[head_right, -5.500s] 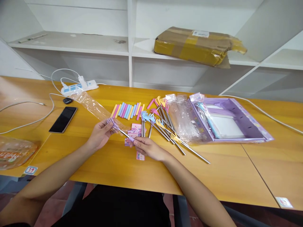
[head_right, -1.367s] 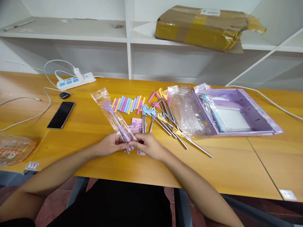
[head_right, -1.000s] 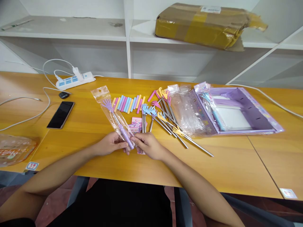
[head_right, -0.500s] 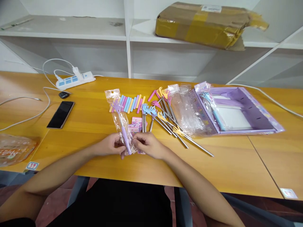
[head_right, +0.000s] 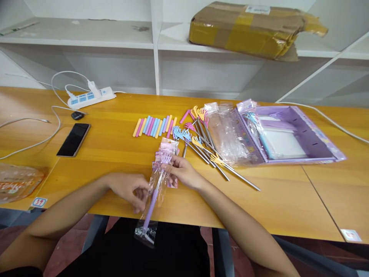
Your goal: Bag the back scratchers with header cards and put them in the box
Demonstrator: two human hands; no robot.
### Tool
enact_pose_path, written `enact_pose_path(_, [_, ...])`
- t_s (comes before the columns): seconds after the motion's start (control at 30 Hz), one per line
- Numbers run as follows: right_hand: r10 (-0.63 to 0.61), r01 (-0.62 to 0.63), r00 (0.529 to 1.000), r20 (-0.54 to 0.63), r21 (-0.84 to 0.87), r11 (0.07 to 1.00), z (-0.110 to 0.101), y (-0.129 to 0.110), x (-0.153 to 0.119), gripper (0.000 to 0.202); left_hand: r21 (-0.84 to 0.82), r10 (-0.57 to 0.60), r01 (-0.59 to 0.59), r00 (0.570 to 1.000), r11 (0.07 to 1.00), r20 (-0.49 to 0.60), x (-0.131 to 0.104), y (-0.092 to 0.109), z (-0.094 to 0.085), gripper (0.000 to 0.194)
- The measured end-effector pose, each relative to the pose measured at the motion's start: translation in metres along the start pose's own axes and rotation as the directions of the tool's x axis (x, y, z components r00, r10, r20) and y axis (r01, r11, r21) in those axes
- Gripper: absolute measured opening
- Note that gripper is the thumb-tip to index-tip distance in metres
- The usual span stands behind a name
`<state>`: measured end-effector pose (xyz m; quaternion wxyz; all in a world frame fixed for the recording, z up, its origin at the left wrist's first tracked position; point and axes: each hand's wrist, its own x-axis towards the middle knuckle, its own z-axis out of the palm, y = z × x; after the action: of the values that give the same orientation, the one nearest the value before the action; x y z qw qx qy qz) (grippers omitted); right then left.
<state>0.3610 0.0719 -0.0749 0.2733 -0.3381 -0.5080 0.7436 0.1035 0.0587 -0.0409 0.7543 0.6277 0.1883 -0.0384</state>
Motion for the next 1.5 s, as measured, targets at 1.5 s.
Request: enact_pose_path(1.5, [-0.616, 0.308, 0.784, -0.084, -0.808, 0.502, -0.022, -0.007, 0.006, 0.008, 0.276, 0.341, -0.203, 0.484, 0.939, -0.806, 0.018, -0.025, -0.017, 0.023])
